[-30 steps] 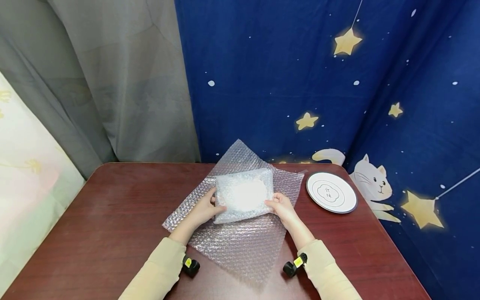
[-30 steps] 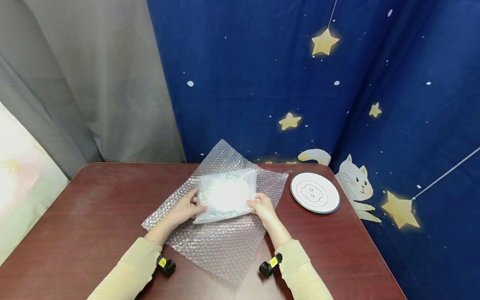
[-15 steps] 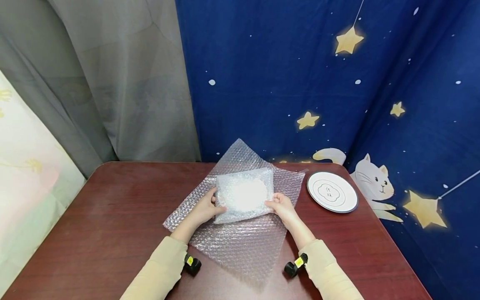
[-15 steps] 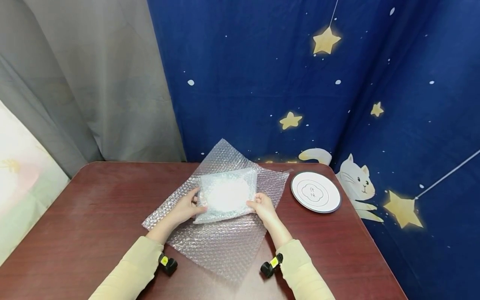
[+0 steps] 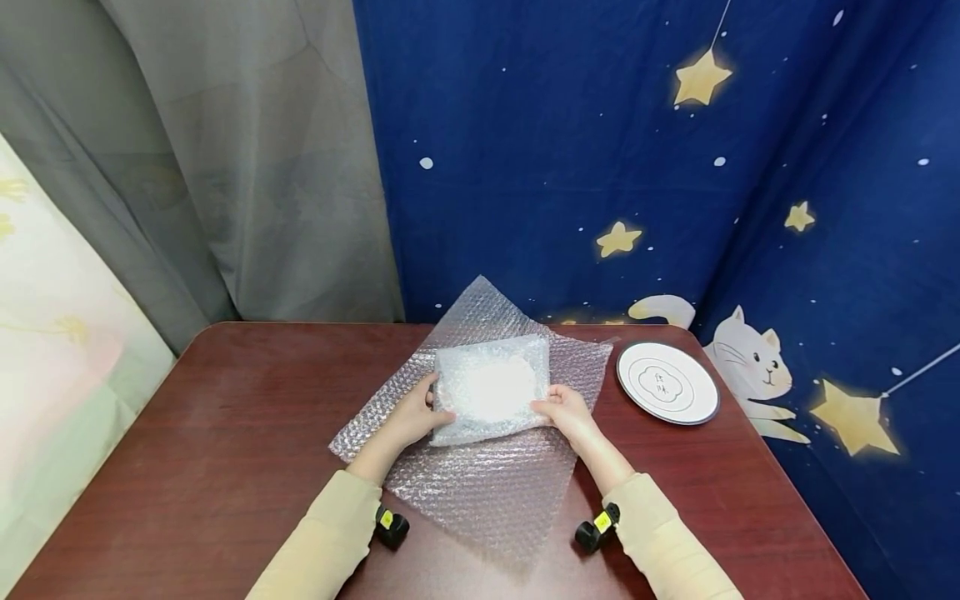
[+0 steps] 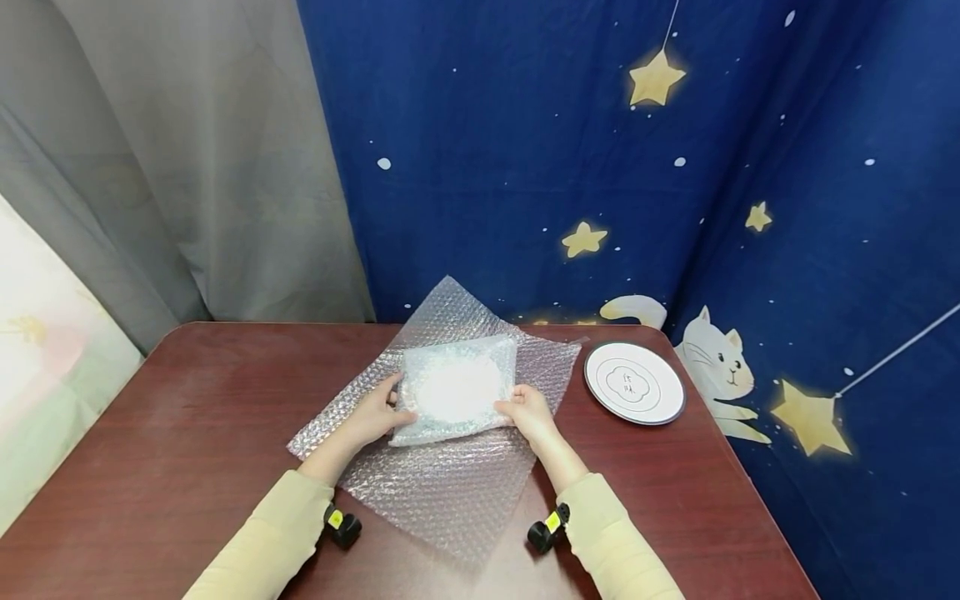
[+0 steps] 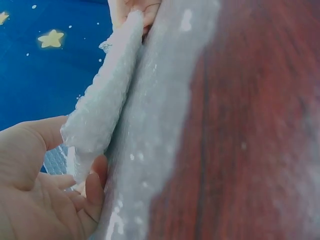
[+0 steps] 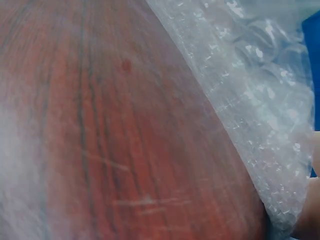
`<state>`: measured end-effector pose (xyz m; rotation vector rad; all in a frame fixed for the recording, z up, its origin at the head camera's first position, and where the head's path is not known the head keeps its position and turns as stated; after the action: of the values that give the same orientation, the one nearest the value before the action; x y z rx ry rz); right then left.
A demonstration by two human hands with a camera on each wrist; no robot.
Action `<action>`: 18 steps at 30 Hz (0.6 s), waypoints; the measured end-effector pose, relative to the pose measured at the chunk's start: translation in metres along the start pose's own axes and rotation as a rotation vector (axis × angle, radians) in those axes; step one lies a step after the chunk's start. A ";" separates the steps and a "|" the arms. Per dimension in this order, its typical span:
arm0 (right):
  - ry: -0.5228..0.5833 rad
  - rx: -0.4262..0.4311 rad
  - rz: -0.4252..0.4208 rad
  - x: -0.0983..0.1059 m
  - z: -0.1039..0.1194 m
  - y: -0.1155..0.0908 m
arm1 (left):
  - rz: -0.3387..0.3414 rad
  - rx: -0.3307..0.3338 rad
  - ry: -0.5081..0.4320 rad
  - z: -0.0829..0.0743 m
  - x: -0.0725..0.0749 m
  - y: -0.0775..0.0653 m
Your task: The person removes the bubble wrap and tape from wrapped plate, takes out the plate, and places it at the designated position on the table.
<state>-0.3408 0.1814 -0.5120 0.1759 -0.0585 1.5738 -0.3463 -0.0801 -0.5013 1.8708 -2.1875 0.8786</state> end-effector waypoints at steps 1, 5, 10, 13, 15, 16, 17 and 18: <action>-0.013 -0.001 0.005 0.000 0.001 0.000 | -0.007 0.003 0.013 0.000 0.000 0.000; -0.052 0.013 0.038 -0.002 0.008 0.001 | -0.039 0.006 0.068 -0.003 0.002 0.000; -0.149 0.003 0.076 -0.003 0.014 0.002 | -0.075 0.016 0.110 -0.003 0.004 -0.001; -0.209 -0.010 0.100 -0.003 0.018 0.002 | -0.078 0.024 0.117 -0.003 0.004 -0.002; -0.246 -0.020 0.111 -0.002 0.019 0.001 | -0.081 0.025 0.123 -0.003 0.004 -0.002; -0.268 -0.024 0.116 -0.001 0.020 0.001 | -0.081 0.024 0.123 -0.003 0.004 -0.002; -0.292 -0.023 0.122 -0.001 0.021 0.001 | -0.084 0.022 0.123 -0.003 0.003 -0.002; -0.310 -0.026 0.126 0.000 0.021 0.001 | -0.084 0.020 0.119 -0.003 0.003 -0.002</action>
<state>-0.3397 0.1785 -0.4911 0.4015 -0.3377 1.6586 -0.3463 -0.0814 -0.4967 1.8535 -2.0228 0.9730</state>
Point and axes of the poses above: each hand's wrist, its own y-axis towards the middle knuckle, its own x-axis out of the back of the hand, z = x × y, the point moved 10 cm from there along y, towards the middle knuckle, and after that the axes turned 15 degrees about x, right-handed, at the moved point
